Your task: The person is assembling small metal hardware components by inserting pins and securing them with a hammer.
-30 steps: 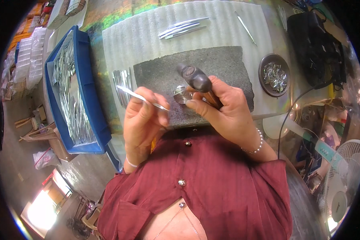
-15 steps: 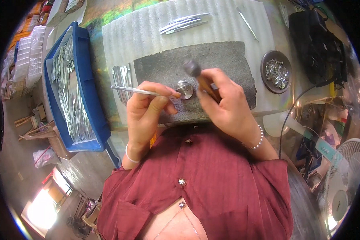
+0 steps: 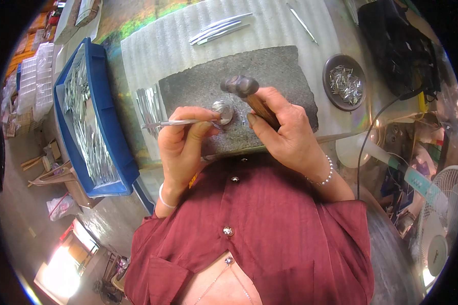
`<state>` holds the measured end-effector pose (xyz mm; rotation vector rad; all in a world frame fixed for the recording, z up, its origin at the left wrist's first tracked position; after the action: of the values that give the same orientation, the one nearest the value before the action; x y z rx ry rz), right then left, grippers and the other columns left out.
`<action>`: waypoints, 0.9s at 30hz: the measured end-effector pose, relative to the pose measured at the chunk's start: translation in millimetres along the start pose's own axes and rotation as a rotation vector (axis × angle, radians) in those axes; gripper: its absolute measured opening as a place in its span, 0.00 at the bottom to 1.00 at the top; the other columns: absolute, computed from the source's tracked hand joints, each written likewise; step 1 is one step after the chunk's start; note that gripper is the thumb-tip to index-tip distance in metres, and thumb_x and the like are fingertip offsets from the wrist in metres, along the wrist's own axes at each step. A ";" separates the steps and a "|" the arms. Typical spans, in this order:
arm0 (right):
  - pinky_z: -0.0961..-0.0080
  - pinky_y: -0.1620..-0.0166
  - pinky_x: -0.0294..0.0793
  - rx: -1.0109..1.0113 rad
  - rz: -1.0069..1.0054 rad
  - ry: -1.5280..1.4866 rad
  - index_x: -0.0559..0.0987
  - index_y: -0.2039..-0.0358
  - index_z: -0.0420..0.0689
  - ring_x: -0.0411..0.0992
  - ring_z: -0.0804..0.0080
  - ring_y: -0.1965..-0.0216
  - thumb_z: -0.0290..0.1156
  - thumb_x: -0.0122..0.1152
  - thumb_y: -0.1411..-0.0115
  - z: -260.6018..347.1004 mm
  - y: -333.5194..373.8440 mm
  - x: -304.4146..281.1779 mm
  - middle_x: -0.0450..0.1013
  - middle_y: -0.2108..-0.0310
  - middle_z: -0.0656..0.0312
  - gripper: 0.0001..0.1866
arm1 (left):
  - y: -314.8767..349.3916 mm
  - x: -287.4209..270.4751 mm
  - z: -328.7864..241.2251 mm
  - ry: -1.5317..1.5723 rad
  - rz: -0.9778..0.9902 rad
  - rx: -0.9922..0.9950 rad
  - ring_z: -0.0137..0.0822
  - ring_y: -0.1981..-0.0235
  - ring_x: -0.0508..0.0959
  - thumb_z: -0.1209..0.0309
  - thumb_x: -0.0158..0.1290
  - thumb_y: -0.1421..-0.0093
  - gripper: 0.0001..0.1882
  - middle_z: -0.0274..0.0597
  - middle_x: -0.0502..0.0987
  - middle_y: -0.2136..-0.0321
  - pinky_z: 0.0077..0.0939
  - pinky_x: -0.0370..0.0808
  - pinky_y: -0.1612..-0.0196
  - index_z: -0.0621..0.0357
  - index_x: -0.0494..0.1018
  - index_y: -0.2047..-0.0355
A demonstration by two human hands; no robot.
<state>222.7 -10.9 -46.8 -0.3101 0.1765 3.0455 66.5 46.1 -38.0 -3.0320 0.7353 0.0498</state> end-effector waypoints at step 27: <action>0.82 0.69 0.71 -0.179 0.085 -0.296 0.71 0.52 0.36 0.70 0.79 0.75 0.19 0.59 0.45 76.3 -2.1 0.2 0.73 0.71 0.62 0.18 | 5.8 28.0 -46.8 -0.812 0.138 0.403 0.40 0.74 0.78 0.78 0.52 0.55 0.13 0.44 0.74 0.68 0.29 0.75 0.74 0.59 0.71 0.66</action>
<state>207.7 0.5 27.1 0.1443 -0.1047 3.1477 89.9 26.8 7.7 -2.2603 0.7335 0.9342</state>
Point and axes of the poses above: each hand's wrist, its own y-axis away from the middle knuckle, its own x-axis out of the palm, z = x × y, the point moved 9 cm from there along -y, towards the middle knuckle
